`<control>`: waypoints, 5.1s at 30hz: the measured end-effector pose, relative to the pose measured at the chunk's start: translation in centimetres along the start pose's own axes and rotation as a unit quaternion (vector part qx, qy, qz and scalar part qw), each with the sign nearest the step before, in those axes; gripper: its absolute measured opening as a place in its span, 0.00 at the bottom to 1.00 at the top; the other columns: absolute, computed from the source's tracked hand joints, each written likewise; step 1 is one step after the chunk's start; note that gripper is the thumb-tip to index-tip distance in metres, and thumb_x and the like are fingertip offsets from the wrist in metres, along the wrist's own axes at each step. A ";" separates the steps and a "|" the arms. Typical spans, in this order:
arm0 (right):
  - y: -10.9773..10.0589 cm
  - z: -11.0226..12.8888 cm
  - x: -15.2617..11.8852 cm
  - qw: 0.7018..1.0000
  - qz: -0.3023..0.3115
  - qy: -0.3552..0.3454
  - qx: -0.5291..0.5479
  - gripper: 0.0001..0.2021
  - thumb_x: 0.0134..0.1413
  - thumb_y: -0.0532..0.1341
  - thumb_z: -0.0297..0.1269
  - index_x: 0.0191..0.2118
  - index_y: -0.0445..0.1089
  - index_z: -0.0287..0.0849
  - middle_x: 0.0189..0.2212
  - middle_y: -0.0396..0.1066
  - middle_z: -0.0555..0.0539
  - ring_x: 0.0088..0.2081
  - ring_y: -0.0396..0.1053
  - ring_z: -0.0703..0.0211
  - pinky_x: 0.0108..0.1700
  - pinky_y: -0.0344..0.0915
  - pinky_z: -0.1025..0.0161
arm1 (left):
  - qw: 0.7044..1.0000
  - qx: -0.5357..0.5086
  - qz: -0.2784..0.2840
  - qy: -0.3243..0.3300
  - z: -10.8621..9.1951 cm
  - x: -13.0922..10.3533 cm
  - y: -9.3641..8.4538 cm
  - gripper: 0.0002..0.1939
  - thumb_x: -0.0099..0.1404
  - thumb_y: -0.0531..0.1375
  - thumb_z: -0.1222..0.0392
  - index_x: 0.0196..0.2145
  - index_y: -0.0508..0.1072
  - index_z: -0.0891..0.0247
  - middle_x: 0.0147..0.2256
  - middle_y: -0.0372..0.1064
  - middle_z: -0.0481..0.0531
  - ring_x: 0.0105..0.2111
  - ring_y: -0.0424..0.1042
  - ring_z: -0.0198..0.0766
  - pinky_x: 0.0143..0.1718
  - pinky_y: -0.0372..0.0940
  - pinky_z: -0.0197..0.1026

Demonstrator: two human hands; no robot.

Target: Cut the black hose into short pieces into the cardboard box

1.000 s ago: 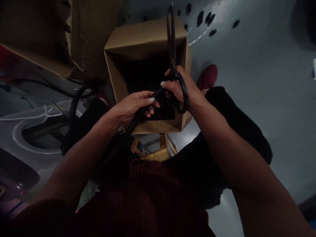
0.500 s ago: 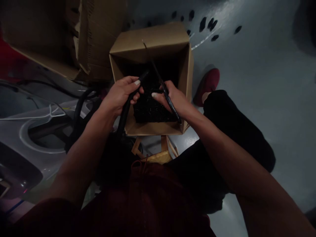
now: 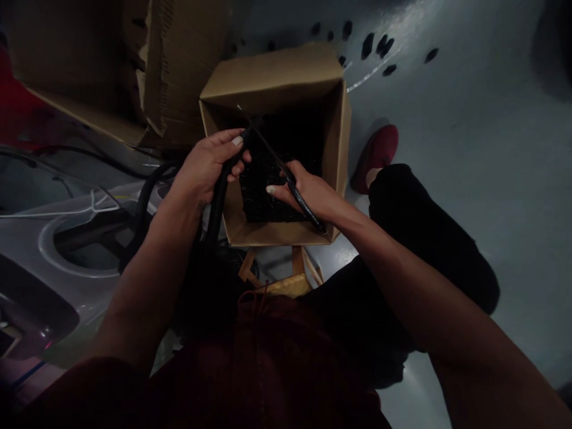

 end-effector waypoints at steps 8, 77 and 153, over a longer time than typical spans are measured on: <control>-0.2 0.0 0.0 1.000 -0.001 -0.012 0.005 0.29 0.53 0.58 0.63 0.50 0.63 0.44 0.40 0.71 0.43 0.40 0.70 0.47 0.41 0.66 0.52 | 1.000 0.004 0.028 -0.005 -0.1 -0.3 0.3 0.12 0.69 0.57 0.62 0.49 0.73 0.67 0.23 0.65 0.44 0.16 0.58 0.21 0.16 0.49 0.26; -1.3 -0.8 1.3 0.954 -0.114 0.071 0.269 0.16 0.50 0.64 0.35 0.44 0.60 0.47 0.26 0.64 0.54 0.29 0.68 0.60 0.32 0.68 0.61 | 0.975 -0.068 0.162 -0.139 3.0 -1.9 4.1 0.27 0.65 0.54 0.70 0.62 0.60 0.66 0.32 0.74 0.51 0.21 0.71 0.28 0.21 0.61 0.30; -0.8 0.6 -0.2 0.996 -0.035 0.029 -0.072 0.19 0.60 0.52 0.54 0.39 0.68 0.42 0.32 0.71 0.45 0.33 0.68 0.53 0.35 0.59 0.60 | 0.983 -0.131 0.097 -0.091 1.0 0.0 1.0 0.03 0.66 0.59 0.65 0.33 0.68 0.67 0.23 0.63 0.44 0.15 0.57 0.21 0.14 0.49 0.25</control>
Point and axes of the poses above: each hand's wrist, its own x-axis towards the middle knuckle, its own y-axis out of the palm, z = x × y, the point moved 3 cm from there along x, towards the middle knuckle
